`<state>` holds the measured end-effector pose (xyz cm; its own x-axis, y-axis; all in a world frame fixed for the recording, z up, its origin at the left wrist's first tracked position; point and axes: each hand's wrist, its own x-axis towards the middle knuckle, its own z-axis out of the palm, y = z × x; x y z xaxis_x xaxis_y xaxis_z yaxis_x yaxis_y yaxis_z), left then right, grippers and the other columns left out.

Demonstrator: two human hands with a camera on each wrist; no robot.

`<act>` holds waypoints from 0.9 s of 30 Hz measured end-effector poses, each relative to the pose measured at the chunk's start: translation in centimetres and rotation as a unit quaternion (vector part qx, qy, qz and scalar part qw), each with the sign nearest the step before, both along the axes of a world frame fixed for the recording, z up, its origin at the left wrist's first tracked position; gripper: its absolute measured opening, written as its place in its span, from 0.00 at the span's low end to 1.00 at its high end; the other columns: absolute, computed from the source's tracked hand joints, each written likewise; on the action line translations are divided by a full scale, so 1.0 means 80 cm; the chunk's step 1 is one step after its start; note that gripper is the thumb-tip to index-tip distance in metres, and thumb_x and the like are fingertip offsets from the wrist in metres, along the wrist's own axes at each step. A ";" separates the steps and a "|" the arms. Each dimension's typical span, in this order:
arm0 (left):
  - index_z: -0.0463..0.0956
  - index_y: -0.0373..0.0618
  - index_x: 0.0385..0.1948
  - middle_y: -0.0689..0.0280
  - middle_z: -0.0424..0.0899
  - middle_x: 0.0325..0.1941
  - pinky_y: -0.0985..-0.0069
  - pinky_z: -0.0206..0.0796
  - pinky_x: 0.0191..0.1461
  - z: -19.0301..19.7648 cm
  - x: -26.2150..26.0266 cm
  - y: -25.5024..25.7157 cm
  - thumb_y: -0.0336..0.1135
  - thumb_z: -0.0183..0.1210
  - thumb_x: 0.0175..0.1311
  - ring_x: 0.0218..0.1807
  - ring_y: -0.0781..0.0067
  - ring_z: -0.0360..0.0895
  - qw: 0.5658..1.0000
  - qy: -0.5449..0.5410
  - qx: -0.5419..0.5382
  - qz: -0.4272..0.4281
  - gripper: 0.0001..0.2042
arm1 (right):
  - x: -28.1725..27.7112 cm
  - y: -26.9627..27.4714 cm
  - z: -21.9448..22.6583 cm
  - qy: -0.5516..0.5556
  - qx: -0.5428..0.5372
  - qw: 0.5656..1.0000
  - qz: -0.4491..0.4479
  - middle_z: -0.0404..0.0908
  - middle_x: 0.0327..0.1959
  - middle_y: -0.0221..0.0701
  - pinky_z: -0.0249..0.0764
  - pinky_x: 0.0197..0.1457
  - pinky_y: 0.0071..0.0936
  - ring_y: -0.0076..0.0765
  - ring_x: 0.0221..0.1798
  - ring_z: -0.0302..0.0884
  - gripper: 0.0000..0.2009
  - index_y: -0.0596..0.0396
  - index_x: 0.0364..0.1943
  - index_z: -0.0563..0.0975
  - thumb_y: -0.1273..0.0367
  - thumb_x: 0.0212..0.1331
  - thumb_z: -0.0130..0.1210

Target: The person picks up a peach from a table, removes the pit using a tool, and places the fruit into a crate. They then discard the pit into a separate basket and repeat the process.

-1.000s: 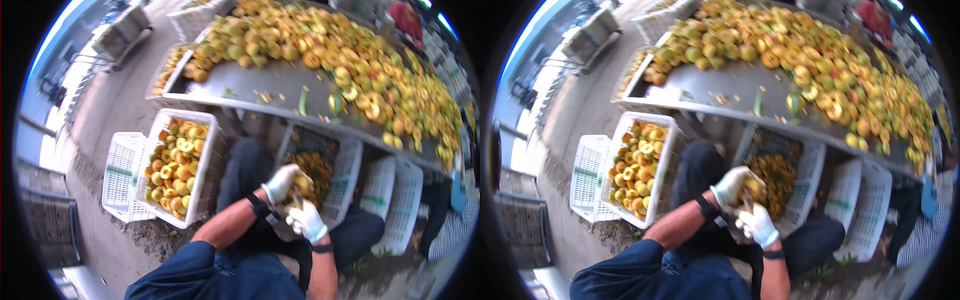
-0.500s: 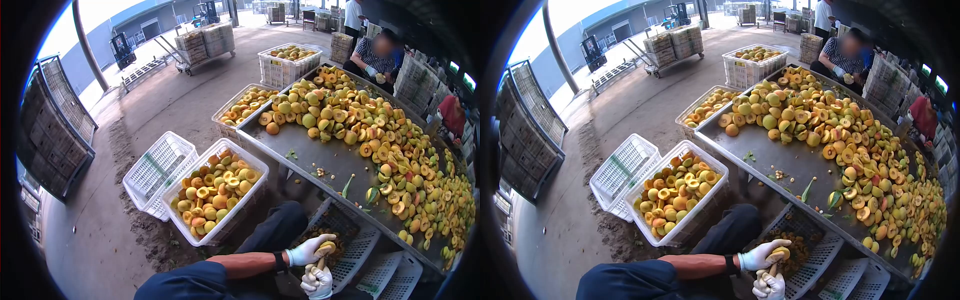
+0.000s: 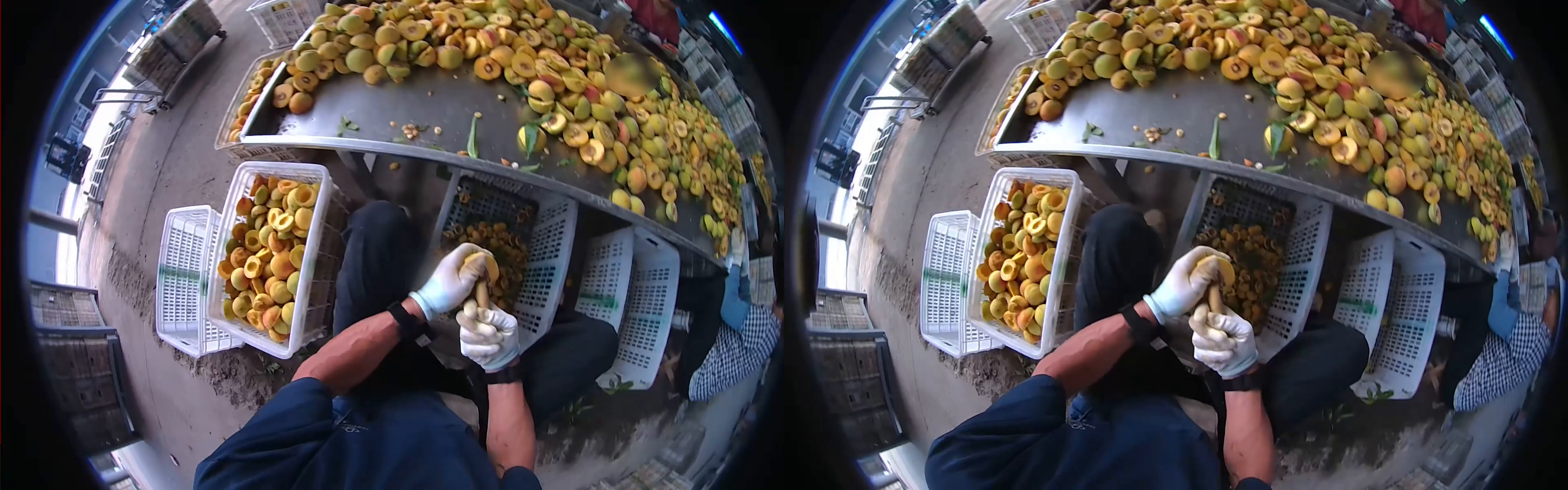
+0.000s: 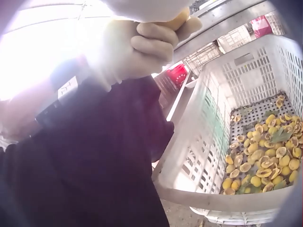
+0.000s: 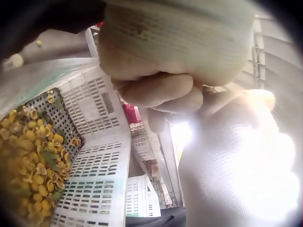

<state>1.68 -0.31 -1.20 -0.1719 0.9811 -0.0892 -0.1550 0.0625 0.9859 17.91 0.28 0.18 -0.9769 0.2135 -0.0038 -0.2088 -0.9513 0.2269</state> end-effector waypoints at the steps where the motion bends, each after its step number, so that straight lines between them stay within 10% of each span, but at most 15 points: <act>1: 0.74 0.38 0.50 0.64 0.83 0.40 0.76 0.71 0.50 -0.003 0.001 -0.002 0.47 0.49 0.76 0.42 0.78 0.77 1.000 -0.007 -0.017 -0.004 0.19 | 0.001 -0.003 -0.003 -0.003 -0.004 1.000 -0.004 0.69 0.23 0.26 0.60 0.14 0.10 0.08 0.13 0.56 0.14 0.70 0.50 0.74 0.71 0.71 0.44; 22: 0.75 0.37 0.54 0.63 0.84 0.39 0.78 0.70 0.48 0.009 0.008 -0.002 0.54 0.44 0.76 0.39 0.80 0.76 0.997 -0.045 -0.011 -0.053 0.26 | -0.002 -0.024 -0.010 0.099 -0.095 0.990 -0.036 0.69 0.24 0.27 0.61 0.14 0.10 0.09 0.13 0.59 0.13 0.69 0.48 0.73 0.71 0.70 0.45; 25: 0.74 0.38 0.56 0.61 0.84 0.40 0.76 0.72 0.50 0.008 0.007 0.002 0.52 0.45 0.76 0.40 0.75 0.79 0.979 -0.187 -0.054 -0.067 0.24 | -0.004 -0.021 -0.006 0.103 -0.087 0.990 -0.037 0.69 0.23 0.28 0.60 0.13 0.11 0.09 0.11 0.58 0.12 0.69 0.47 0.73 0.71 0.70 0.45; 27: 0.73 0.39 0.56 0.59 0.83 0.47 0.70 0.74 0.50 -0.002 0.006 0.004 0.47 0.47 0.76 0.45 0.68 0.80 0.870 -0.471 -0.128 -0.071 0.21 | -0.004 -0.018 -0.001 0.091 -0.079 0.992 -0.030 0.69 0.22 0.28 0.59 0.12 0.11 0.09 0.11 0.57 0.11 0.69 0.47 0.73 0.72 0.70 0.45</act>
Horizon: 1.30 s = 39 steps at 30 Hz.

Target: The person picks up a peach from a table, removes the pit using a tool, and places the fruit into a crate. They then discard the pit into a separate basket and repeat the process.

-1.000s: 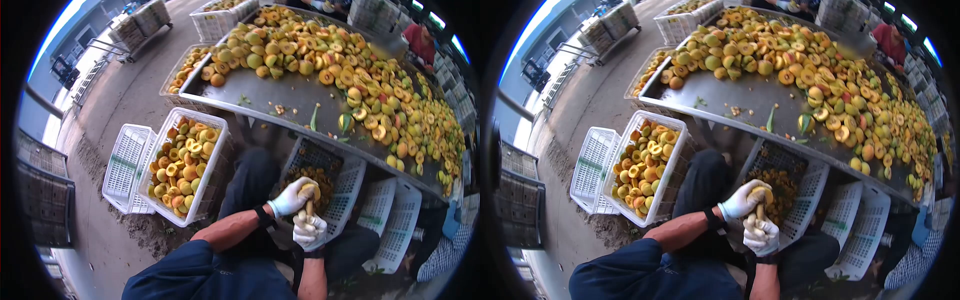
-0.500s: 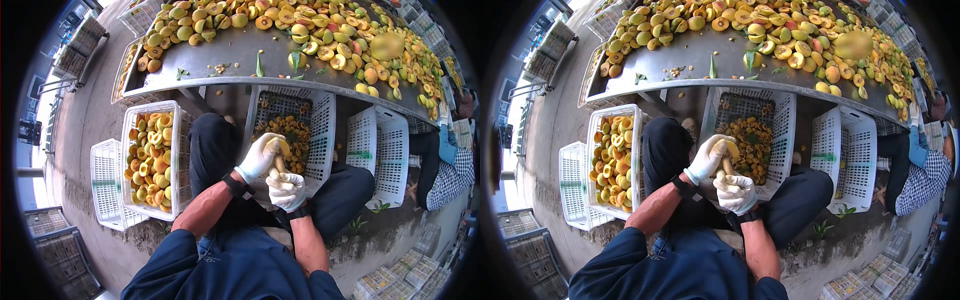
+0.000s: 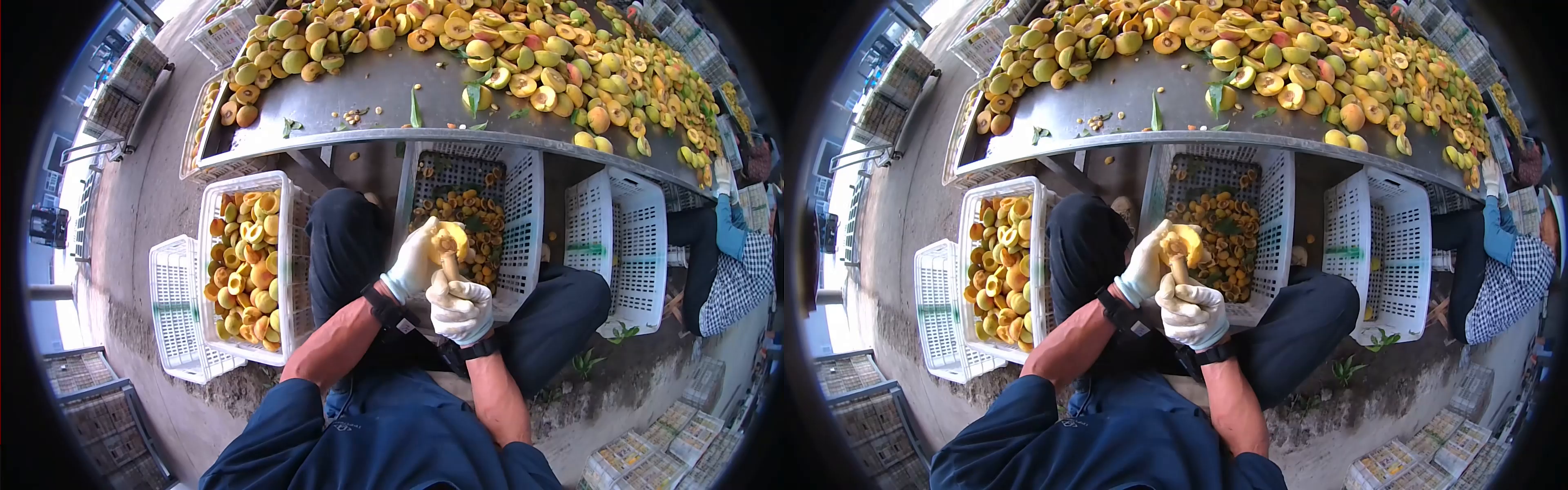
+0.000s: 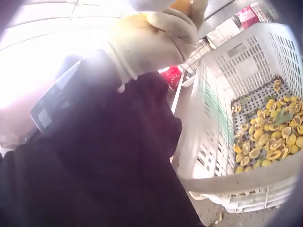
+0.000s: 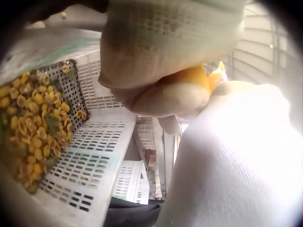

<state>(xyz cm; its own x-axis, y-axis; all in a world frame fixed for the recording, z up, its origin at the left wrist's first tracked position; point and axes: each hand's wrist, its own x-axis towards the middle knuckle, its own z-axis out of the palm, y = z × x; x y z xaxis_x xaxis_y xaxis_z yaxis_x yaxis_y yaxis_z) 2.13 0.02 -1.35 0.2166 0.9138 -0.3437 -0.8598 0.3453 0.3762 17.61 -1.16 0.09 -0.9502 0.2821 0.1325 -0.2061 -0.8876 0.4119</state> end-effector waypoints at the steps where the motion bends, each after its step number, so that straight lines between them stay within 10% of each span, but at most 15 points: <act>1: 0.73 0.39 0.56 0.59 0.83 0.47 0.70 0.74 0.50 -0.009 0.001 0.000 0.47 0.47 0.76 0.45 0.68 0.80 1.000 -0.001 0.000 0.002 0.21 | 0.001 0.001 0.006 -0.007 0.044 0.999 -0.017 0.71 0.23 0.29 0.59 0.12 0.11 0.10 0.11 0.57 0.12 0.70 0.49 0.73 0.72 0.70 0.45; 6: 0.69 0.41 0.62 0.59 0.79 0.55 0.72 0.75 0.52 -0.024 0.000 0.003 0.38 0.55 0.70 0.51 0.67 0.80 0.960 0.267 -0.045 0.071 0.21 | 0.029 0.027 0.026 -0.212 0.237 0.942 -0.107 0.70 0.18 0.27 0.63 0.15 0.15 0.12 0.11 0.60 0.12 0.69 0.47 0.76 0.71 0.67 0.50; 9: 0.67 0.39 0.64 0.60 0.79 0.54 0.77 0.73 0.47 -0.032 -0.003 -0.004 0.37 0.64 0.63 0.46 0.74 0.79 0.877 0.468 -0.060 0.095 0.28 | 0.013 0.041 -0.027 -0.739 0.485 0.468 -0.013 0.74 0.21 0.26 0.61 0.13 0.21 0.19 0.12 0.62 0.06 0.53 0.44 0.74 0.70 0.68 0.49; 10: 0.67 0.39 0.63 0.61 0.79 0.53 0.78 0.72 0.46 -0.028 -0.008 -0.001 0.40 0.67 0.60 0.46 0.75 0.78 0.884 0.453 -0.052 0.103 0.30 | 0.008 0.041 -0.019 -0.755 0.453 0.473 -0.041 0.79 0.21 0.30 0.67 0.17 0.28 0.22 0.15 0.72 0.04 0.57 0.35 0.75 0.71 0.65 0.53; 11: 0.67 0.39 0.63 0.63 0.79 0.52 0.78 0.72 0.45 -0.024 -0.010 -0.008 0.42 0.70 0.58 0.45 0.77 0.77 0.896 0.430 -0.045 0.103 0.33 | 0.011 0.044 -0.053 -0.774 0.531 0.345 -0.034 0.82 0.25 0.38 0.72 0.24 0.37 0.37 0.20 0.79 0.05 0.60 0.35 0.75 0.71 0.62 0.54; 12: 0.67 0.39 0.63 0.63 0.79 0.52 0.78 0.72 0.46 -0.013 -0.013 -0.014 0.44 0.70 0.58 0.46 0.77 0.77 0.919 0.380 -0.040 0.098 0.34 | 0.024 0.045 -0.095 -0.686 0.720 -0.002 -0.102 0.81 0.27 0.48 0.74 0.33 0.46 0.56 0.28 0.80 0.06 0.61 0.35 0.75 0.71 0.60 0.55; 15: 0.71 0.41 0.57 0.65 0.79 0.47 0.78 0.74 0.39 0.023 -0.035 -0.022 0.46 0.69 0.60 0.43 0.77 0.78 0.966 0.239 -0.034 0.092 0.28 | 0.002 0.036 -0.081 -0.737 0.642 0.124 -0.172 0.80 0.31 0.56 0.73 0.41 0.51 0.68 0.38 0.77 0.08 0.63 0.34 0.75 0.70 0.58 0.55; 17: 0.71 0.42 0.54 0.65 0.79 0.44 0.78 0.74 0.37 0.041 -0.049 -0.035 0.48 0.67 0.62 0.41 0.75 0.79 0.986 0.128 -0.004 0.102 0.25 | 0.011 0.038 -0.116 -0.673 0.737 0.054 0.026 0.79 0.30 0.56 0.72 0.40 0.52 0.68 0.37 0.77 0.09 0.64 0.32 0.73 0.69 0.58 0.54; 21: 0.71 0.38 0.56 0.61 0.81 0.46 0.81 0.67 0.30 0.104 -0.106 -0.088 0.52 0.60 0.65 0.40 0.69 0.81 0.980 0.008 0.135 0.144 0.28 | -0.002 0.023 -0.101 -0.718 0.691 0.053 -0.063 0.79 0.27 0.54 0.73 0.40 0.51 0.67 0.37 0.78 0.11 0.63 0.32 0.73 0.67 0.58 0.55; 24: 0.71 0.36 0.56 0.60 0.82 0.44 0.83 0.64 0.27 0.153 -0.173 -0.143 0.52 0.58 0.65 0.37 0.69 0.82 0.944 0.164 0.098 0.271 0.28 | 0.010 0.029 -0.138 -0.718 0.686 0.073 -0.086 0.78 0.21 0.45 0.74 0.32 0.44 0.53 0.26 0.80 0.10 0.62 0.31 0.72 0.67 0.59 0.55; 26: 0.71 0.35 0.56 0.61 0.82 0.42 0.83 0.65 0.28 0.149 -0.237 -0.179 0.49 0.60 0.65 0.35 0.73 0.81 0.875 0.365 0.006 0.318 0.27 | 0.028 0.034 -0.182 -0.733 0.667 0.128 -0.043 0.77 0.17 0.36 0.72 0.25 0.37 0.38 0.18 0.77 0.10 0.61 0.30 0.72 0.67 0.60 0.55; 28: 0.73 0.36 0.52 0.60 0.83 0.42 0.80 0.69 0.33 0.132 -0.301 -0.199 0.50 0.64 0.61 0.37 0.72 0.81 0.740 0.567 -0.171 0.318 0.27 | 0.026 0.034 -0.183 -0.736 0.662 0.139 -0.026 0.78 0.23 0.45 0.73 0.33 0.44 0.51 0.27 0.78 0.11 0.62 0.31 0.73 0.66 0.59 0.56; 33: 0.79 0.37 0.45 0.47 0.82 0.44 0.58 0.72 0.52 0.057 -0.392 -0.242 0.45 0.67 0.54 0.46 0.46 0.80 0.279 0.916 -0.260 0.124 0.23 | -0.009 0.012 -0.105 -0.706 0.699 0.101 -0.054 0.80 0.30 0.53 0.73 0.41 0.51 0.65 0.37 0.78 0.12 0.63 0.35 0.76 0.65 0.57 0.57; 37: 0.79 0.41 0.46 0.54 0.82 0.40 0.61 0.74 0.45 0.145 -0.236 -0.156 0.34 0.64 0.58 0.41 0.53 0.81 0.468 0.863 -0.021 0.188 0.15 | -0.022 0.018 -0.071 -0.657 0.750 -0.024 -0.078 0.77 0.25 0.48 0.73 0.37 0.53 0.62 0.34 0.78 0.07 0.57 0.29 0.74 0.68 0.54 0.57; 39: 0.78 0.42 0.50 0.56 0.82 0.47 0.64 0.75 0.44 0.162 -0.163 -0.118 0.31 0.65 0.55 0.45 0.54 0.81 0.354 0.917 0.128 0.134 0.19 | -0.028 0.022 -0.054 -0.672 0.736 -0.050 -0.065 0.78 0.28 0.44 0.75 0.35 0.53 0.59 0.33 0.79 0.07 0.55 0.32 0.74 0.68 0.54 0.58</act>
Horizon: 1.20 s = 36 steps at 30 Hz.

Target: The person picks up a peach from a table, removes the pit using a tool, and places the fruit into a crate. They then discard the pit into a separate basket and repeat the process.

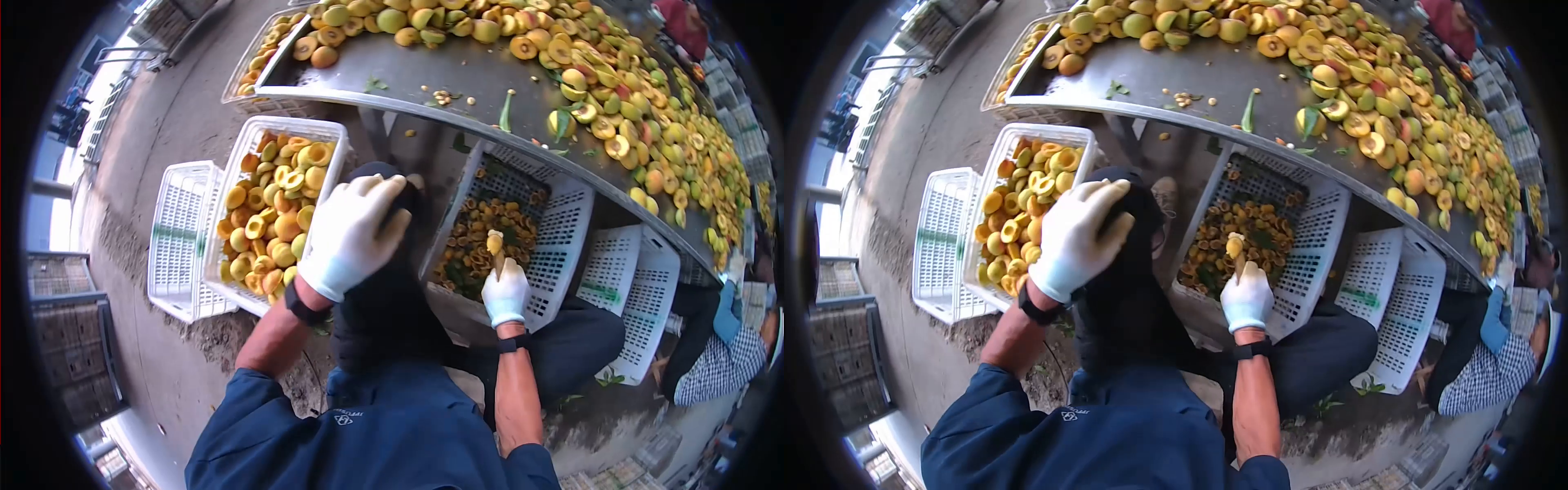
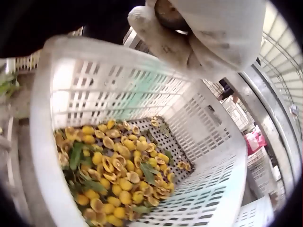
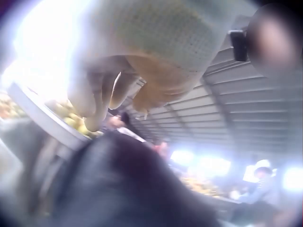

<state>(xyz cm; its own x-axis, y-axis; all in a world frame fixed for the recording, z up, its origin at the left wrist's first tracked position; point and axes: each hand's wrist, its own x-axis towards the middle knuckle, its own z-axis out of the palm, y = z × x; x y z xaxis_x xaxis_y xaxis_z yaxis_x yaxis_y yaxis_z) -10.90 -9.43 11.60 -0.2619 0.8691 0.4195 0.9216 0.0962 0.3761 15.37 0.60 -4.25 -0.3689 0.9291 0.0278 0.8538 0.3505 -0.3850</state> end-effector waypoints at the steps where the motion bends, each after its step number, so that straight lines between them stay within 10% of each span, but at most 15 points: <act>1: 0.77 0.43 0.53 0.55 0.81 0.50 0.64 0.75 0.43 -0.004 0.026 0.022 0.30 0.66 0.53 0.45 0.53 0.81 1.000 -0.007 -0.020 -0.017 0.22 | -0.002 0.003 0.012 0.014 0.016 1.000 0.003 0.78 0.29 0.44 0.75 0.35 0.53 0.59 0.34 0.79 0.07 0.55 0.32 0.74 0.68 0.54 0.58; 6: 0.73 0.47 0.56 0.55 0.76 0.57 0.64 0.76 0.40 -0.061 0.109 0.080 0.30 0.62 0.52 0.42 0.56 0.80 0.979 0.010 -0.056 -0.197 0.25 | 0.012 0.000 0.045 0.050 0.028 0.997 0.061 0.77 0.29 0.43 0.75 0.34 0.51 0.58 0.33 0.78 0.09 0.55 0.34 0.74 0.69 0.52 0.60; 10: 0.77 0.46 0.48 0.61 0.76 0.37 0.64 0.74 0.32 -0.087 0.117 0.092 0.33 0.60 0.53 0.34 0.60 0.81 0.941 0.041 -0.128 -0.310 0.18 | 0.026 -0.003 0.058 0.057 0.025 0.996 0.066 0.78 0.29 0.43 0.76 0.37 0.50 0.57 0.34 0.79 0.11 0.55 0.34 0.75 0.69 0.48 0.63; 17: 0.74 0.43 0.35 0.61 0.75 0.29 0.63 0.73 0.28 -0.102 0.129 0.103 0.33 0.61 0.50 0.27 0.59 0.81 0.931 0.093 -0.177 -0.305 0.11 | 0.033 -0.014 0.044 0.046 -0.052 0.995 0.077 0.79 0.31 0.41 0.78 0.38 0.50 0.56 0.35 0.80 0.10 0.54 0.33 0.77 0.68 0.46 0.63; 22: 0.76 0.45 0.29 0.59 0.76 0.29 0.59 0.73 0.30 -0.077 0.125 0.134 0.33 0.61 0.49 0.29 0.54 0.81 0.932 0.060 -0.202 -0.295 0.07 | 0.033 0.012 0.070 -0.247 -0.276 0.928 0.039 0.86 0.39 0.40 0.80 0.45 0.43 0.49 0.45 0.85 0.10 0.47 0.39 0.84 0.65 0.57 0.55; 29: 0.78 0.45 0.27 0.57 0.79 0.27 0.57 0.73 0.33 -0.009 0.103 0.284 0.34 0.58 0.54 0.29 0.49 0.80 0.970 0.030 -0.077 -0.230 0.04 | 0.044 0.014 0.035 -0.086 -0.221 0.964 0.118 0.85 0.35 0.43 0.76 0.43 0.51 0.56 0.41 0.82 0.13 0.49 0.35 0.81 0.58 0.59 0.50; 36: 0.79 0.47 0.35 0.50 0.79 0.39 0.56 0.75 0.40 -0.037 0.137 0.441 0.39 0.58 0.58 0.38 0.46 0.81 0.945 0.103 -0.194 -0.241 0.09 | 0.041 0.028 0.018 -0.094 -0.312 0.934 0.144 0.85 0.39 0.43 0.77 0.47 0.49 0.53 0.45 0.82 0.14 0.51 0.39 0.81 0.59 0.58 0.51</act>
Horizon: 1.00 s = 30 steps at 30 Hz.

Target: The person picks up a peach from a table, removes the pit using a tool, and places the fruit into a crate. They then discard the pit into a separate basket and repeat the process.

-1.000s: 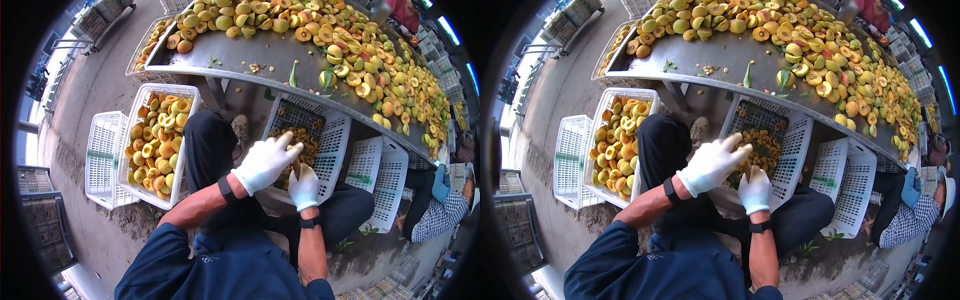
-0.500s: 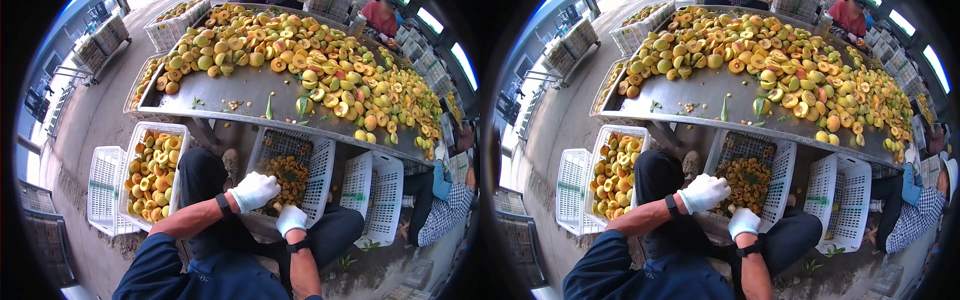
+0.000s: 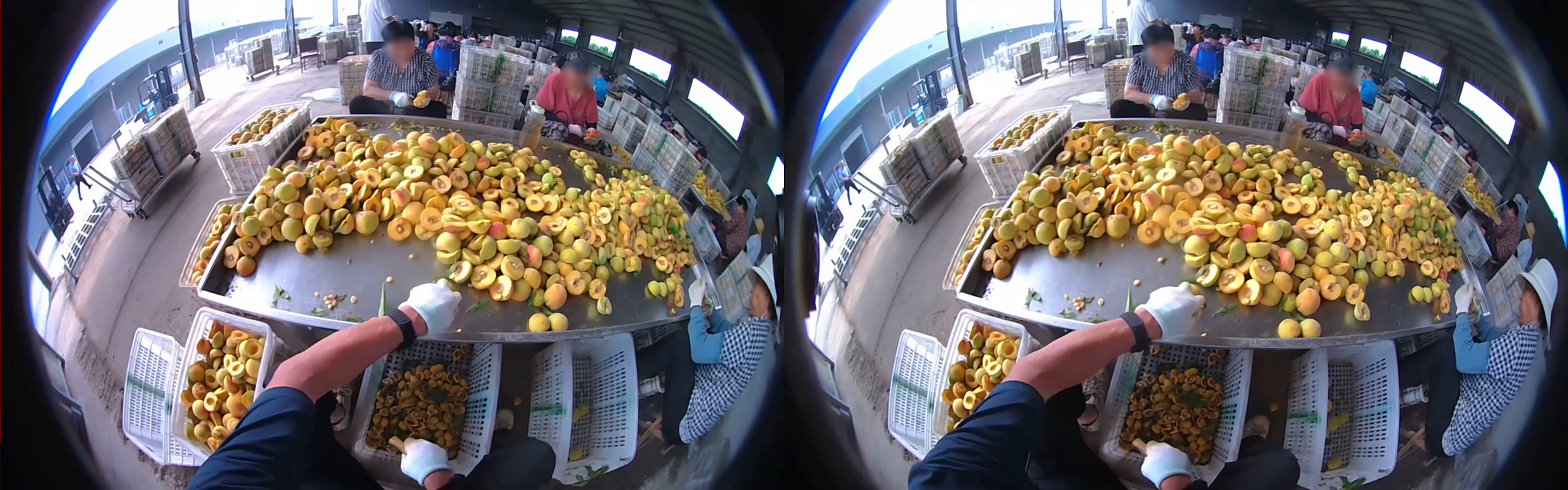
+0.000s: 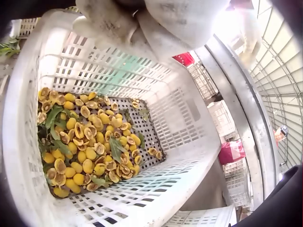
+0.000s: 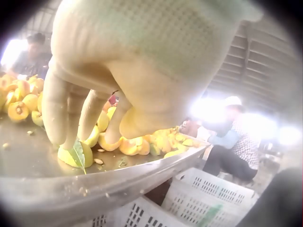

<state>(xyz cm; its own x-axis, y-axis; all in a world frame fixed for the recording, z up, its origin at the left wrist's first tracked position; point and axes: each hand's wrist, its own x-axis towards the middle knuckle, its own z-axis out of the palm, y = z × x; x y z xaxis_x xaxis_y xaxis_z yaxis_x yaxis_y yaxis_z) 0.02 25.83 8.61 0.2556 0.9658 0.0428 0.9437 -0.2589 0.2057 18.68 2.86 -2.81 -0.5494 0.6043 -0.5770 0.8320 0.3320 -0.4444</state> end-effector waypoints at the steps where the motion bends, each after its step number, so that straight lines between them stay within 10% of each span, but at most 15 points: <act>1: 0.79 0.48 0.39 0.48 0.78 0.42 0.56 0.75 0.42 -0.008 0.006 0.012 0.41 0.58 0.59 0.40 0.45 0.81 0.999 -0.012 -0.010 0.039 0.11 | 0.000 0.003 -0.001 -0.005 -0.024 1.000 0.003 0.85 0.40 0.42 0.77 0.48 0.49 0.53 0.45 0.82 0.15 0.50 0.40 0.81 0.58 0.59 0.50; 4: 0.77 0.50 0.49 0.43 0.76 0.48 0.56 0.74 0.48 -0.034 0.003 0.047 0.43 0.58 0.61 0.47 0.43 0.81 0.993 -0.013 -0.072 0.090 0.17 | 0.010 -0.021 -0.028 0.083 0.111 0.990 0.024 0.83 0.28 0.40 0.76 0.34 0.45 0.48 0.28 0.80 0.15 0.50 0.44 0.82 0.59 0.67 0.48; 7: 0.78 0.50 0.50 0.44 0.78 0.49 0.58 0.74 0.52 -0.057 -0.013 0.068 0.38 0.59 0.58 0.49 0.43 0.80 0.989 -0.024 -0.068 0.132 0.17 | -0.004 -0.019 0.001 0.048 0.055 0.997 -0.033 0.85 0.38 0.44 0.77 0.44 0.50 0.56 0.41 0.83 0.13 0.47 0.35 0.85 0.61 0.65 0.49; 11: 0.80 0.51 0.49 0.46 0.81 0.48 0.60 0.74 0.54 -0.041 -0.030 0.054 0.38 0.62 0.50 0.50 0.45 0.80 0.987 -0.041 -0.079 0.135 0.21 | -0.005 -0.014 -0.009 0.082 0.104 0.991 0.019 0.85 0.33 0.41 0.75 0.31 0.44 0.47 0.29 0.80 0.16 0.47 0.43 0.83 0.58 0.68 0.45; 14: 0.79 0.48 0.52 0.53 0.84 0.43 0.66 0.76 0.48 -0.042 -0.065 0.045 0.41 0.65 0.50 0.42 0.56 0.83 0.967 -0.159 -0.150 0.130 0.24 | 0.002 -0.011 -0.006 0.032 0.028 0.999 -0.022 0.85 0.38 0.42 0.78 0.46 0.51 0.56 0.43 0.83 0.14 0.48 0.37 0.82 0.59 0.58 0.49; 16: 0.77 0.42 0.52 0.60 0.84 0.41 0.75 0.76 0.39 -0.025 -0.084 0.012 0.37 0.63 0.53 0.37 0.70 0.82 0.885 -0.394 -0.202 0.144 0.23 | 0.009 -0.017 0.003 0.073 0.090 0.992 -0.051 0.85 0.33 0.43 0.78 0.40 0.52 0.56 0.37 0.84 0.09 0.49 0.32 0.82 0.62 0.54 0.54; 18: 0.76 0.38 0.53 0.63 0.83 0.41 0.81 0.72 0.31 0.011 -0.090 -0.046 0.31 0.58 0.57 0.35 0.76 0.80 0.673 -0.663 -0.294 0.148 0.20 | 0.017 -0.020 0.007 0.111 0.136 0.982 -0.069 0.82 0.29 0.43 0.76 0.37 0.53 0.58 0.34 0.81 0.09 0.51 0.31 0.78 0.61 0.53 0.57; 23: 0.69 0.40 0.63 0.56 0.78 0.51 0.77 0.70 0.32 0.004 -0.085 -0.210 0.38 0.50 0.57 0.40 0.61 0.79 0.405 -0.852 -0.323 0.076 0.28 | 0.015 -0.006 0.036 0.279 0.211 0.926 -0.141 0.80 0.28 0.47 0.74 0.37 0.53 0.60 0.32 0.79 0.10 0.56 0.31 0.76 0.64 0.53 0.60; 26: 0.68 0.41 0.63 0.53 0.78 0.54 0.75 0.70 0.35 -0.025 -0.063 -0.283 0.45 0.48 0.64 0.42 0.58 0.78 0.256 -0.905 -0.324 0.105 0.27 | 0.006 -0.008 0.080 0.345 0.033 0.905 -0.245 0.81 0.23 0.43 0.77 0.33 0.40 0.50 0.28 0.82 0.08 0.59 0.32 0.76 0.69 0.58 0.59; 30: 0.67 0.38 0.62 0.49 0.78 0.56 0.77 0.68 0.32 -0.096 -0.051 -0.322 0.53 0.44 0.70 0.42 0.58 0.79 0.199 -0.912 -0.340 0.118 0.29 | -0.019 -0.032 0.099 0.386 -0.023 0.886 -0.257 0.81 0.21 0.41 0.76 0.31 0.38 0.46 0.26 0.83 0.08 0.60 0.33 0.74 0.69 0.61 0.57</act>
<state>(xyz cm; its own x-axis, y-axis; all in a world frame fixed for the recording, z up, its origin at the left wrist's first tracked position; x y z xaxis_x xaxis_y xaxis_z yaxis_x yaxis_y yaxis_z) -4.04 0.09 0.91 0.3578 0.8826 -0.3050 -0.8904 0.4209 0.1735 17.14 0.31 5.14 -0.4504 0.8743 -0.1810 0.3109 -0.0364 -0.9498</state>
